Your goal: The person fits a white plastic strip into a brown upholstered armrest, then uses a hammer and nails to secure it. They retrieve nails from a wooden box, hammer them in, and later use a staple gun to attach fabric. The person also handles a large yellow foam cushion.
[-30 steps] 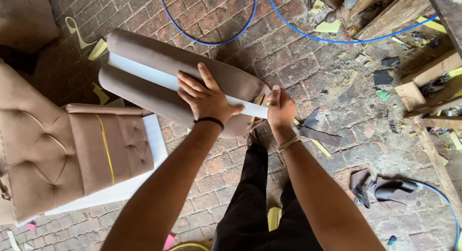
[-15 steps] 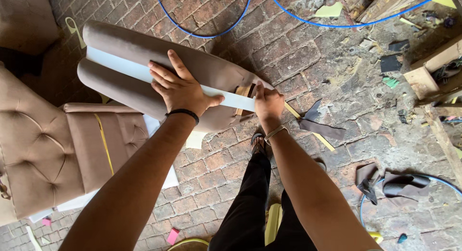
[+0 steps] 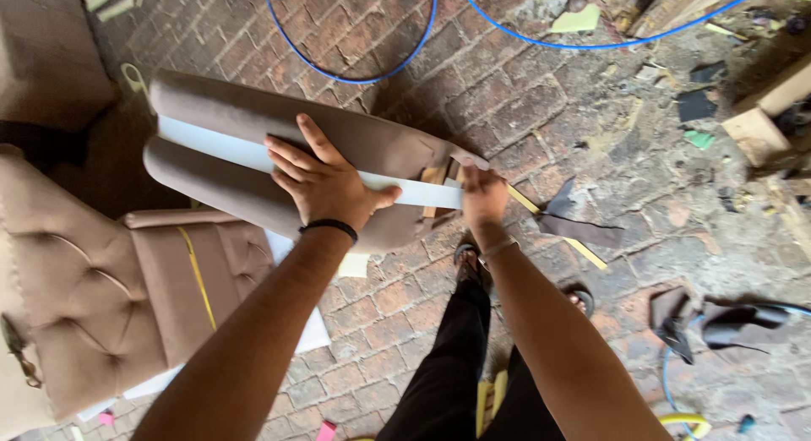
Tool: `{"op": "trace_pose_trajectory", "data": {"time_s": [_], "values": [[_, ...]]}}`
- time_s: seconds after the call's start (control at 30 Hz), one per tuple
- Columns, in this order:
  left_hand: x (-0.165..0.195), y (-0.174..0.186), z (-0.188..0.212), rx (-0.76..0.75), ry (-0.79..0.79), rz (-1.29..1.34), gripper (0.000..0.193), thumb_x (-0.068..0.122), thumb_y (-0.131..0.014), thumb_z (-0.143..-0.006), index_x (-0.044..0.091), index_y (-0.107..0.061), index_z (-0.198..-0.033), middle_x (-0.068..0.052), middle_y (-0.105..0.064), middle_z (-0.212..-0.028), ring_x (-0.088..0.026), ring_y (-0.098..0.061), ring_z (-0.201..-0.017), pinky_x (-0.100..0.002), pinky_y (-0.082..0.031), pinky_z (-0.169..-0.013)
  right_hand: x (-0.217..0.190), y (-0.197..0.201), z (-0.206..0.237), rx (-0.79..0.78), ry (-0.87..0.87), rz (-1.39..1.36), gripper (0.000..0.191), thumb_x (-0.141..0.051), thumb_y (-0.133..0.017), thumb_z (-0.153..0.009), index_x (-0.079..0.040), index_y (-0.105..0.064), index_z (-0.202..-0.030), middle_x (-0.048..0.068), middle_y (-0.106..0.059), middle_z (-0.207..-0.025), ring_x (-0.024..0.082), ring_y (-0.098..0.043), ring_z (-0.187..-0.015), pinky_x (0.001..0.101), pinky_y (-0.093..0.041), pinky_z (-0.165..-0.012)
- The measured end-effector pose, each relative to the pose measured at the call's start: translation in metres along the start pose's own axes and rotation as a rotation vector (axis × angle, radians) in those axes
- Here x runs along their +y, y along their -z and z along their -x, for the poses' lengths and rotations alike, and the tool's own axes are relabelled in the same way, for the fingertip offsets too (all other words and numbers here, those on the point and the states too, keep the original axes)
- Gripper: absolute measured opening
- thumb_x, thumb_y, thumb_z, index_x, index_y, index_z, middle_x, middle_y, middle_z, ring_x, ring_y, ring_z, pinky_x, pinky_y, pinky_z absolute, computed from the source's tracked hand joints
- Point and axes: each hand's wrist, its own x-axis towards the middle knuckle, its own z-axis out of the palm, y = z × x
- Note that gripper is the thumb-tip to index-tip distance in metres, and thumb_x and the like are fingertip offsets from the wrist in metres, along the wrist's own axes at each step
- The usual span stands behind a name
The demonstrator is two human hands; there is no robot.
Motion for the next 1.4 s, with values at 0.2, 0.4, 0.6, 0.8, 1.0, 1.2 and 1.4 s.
{"op": "trace_pose_trajectory", "data": {"time_s": [0.2, 0.4, 0.6, 0.8, 1.0, 1.2, 1.4], "values": [[0.003, -0.003, 0.000, -0.004, 0.018, -0.016, 0.169, 0.079, -0.087, -0.054, -0.008, 0.021, -0.150, -0.056, 0.006, -0.149, -0.069, -0.004, -0.145, -0.072, -0.016, -0.118, 0.011, -0.004, 0.012, 0.148, 0.180, 0.046, 0.060, -0.040, -0.057, -0.107, -0.009, -0.059, -0.056, 0.004, -0.053, -0.050, 0.020, -0.046, -0.044, 0.0382, -0.038, -0.049], [0.002, -0.001, 0.002, -0.019, 0.032, 0.008, 0.168, 0.077, -0.088, -0.054, -0.006, 0.021, -0.151, -0.056, 0.007, -0.150, -0.069, -0.004, -0.145, -0.071, -0.016, -0.118, -0.011, -0.011, 0.024, 0.125, 0.165, 0.193, 0.060, -0.042, -0.052, -0.109, -0.012, -0.063, -0.058, 0.002, -0.053, -0.047, 0.020, -0.054, -0.045, 0.0348, -0.045, -0.052], [0.002, -0.004, 0.010, 0.011, 0.006, 0.022, 0.168, 0.076, -0.088, -0.054, -0.007, 0.022, -0.149, -0.057, 0.007, -0.149, -0.070, -0.003, -0.144, -0.072, -0.015, -0.118, -0.014, -0.025, 0.016, 0.118, 0.146, 0.437, 0.063, -0.042, -0.052, -0.107, -0.013, -0.064, -0.052, 0.002, -0.055, -0.043, 0.017, -0.048, -0.031, 0.0339, -0.038, -0.032], [0.012, -0.012, 0.007, 0.150, -0.445, -0.116, 0.135, 0.066, -0.087, -0.058, 0.008, -0.017, -0.157, -0.039, -0.010, -0.160, -0.054, -0.009, -0.149, -0.079, -0.012, -0.110, -0.013, -0.032, 0.021, 0.153, 0.191, 0.445, 0.059, -0.036, -0.054, -0.107, -0.013, -0.065, -0.054, 0.001, -0.052, -0.039, 0.018, -0.048, -0.027, 0.0345, -0.037, -0.028], [0.056, -0.038, 0.004, 0.253, -0.651, -0.324, 0.104, 0.057, -0.087, -0.060, 0.008, -0.049, -0.143, -0.022, -0.049, -0.143, -0.040, -0.037, -0.138, -0.074, -0.017, -0.113, -0.015, -0.031, 0.019, 0.214, 0.220, 0.506, 0.045, -0.037, -0.056, -0.101, -0.011, -0.070, -0.067, 0.007, -0.059, -0.044, 0.024, -0.054, -0.030, 0.0376, -0.042, -0.027], [0.052, -0.040, 0.008, 0.303, -0.702, -0.314, 0.091, 0.056, -0.085, -0.064, 0.009, -0.055, -0.135, -0.019, -0.054, -0.132, -0.037, -0.040, -0.135, -0.072, -0.016, -0.110, -0.037, 0.000, 0.033, 0.101, 0.185, 0.466, 0.033, -0.040, -0.060, -0.100, -0.015, -0.076, -0.086, 0.007, -0.076, -0.081, 0.028, -0.071, -0.077, 0.0484, -0.054, -0.076], [0.054, -0.028, 0.024, 0.311, -0.684, -0.346, 0.086, 0.060, -0.083, -0.067, 0.018, -0.058, -0.138, -0.012, -0.057, -0.126, -0.032, -0.047, -0.127, -0.069, -0.021, -0.113, -0.049, 0.214, 0.033, 0.581, 0.442, 0.210, 0.016, 0.000, -0.072, -0.085, -0.006, -0.068, -0.099, 0.010, -0.072, -0.112, 0.027, -0.067, -0.104, 0.0376, -0.054, -0.091]]}}
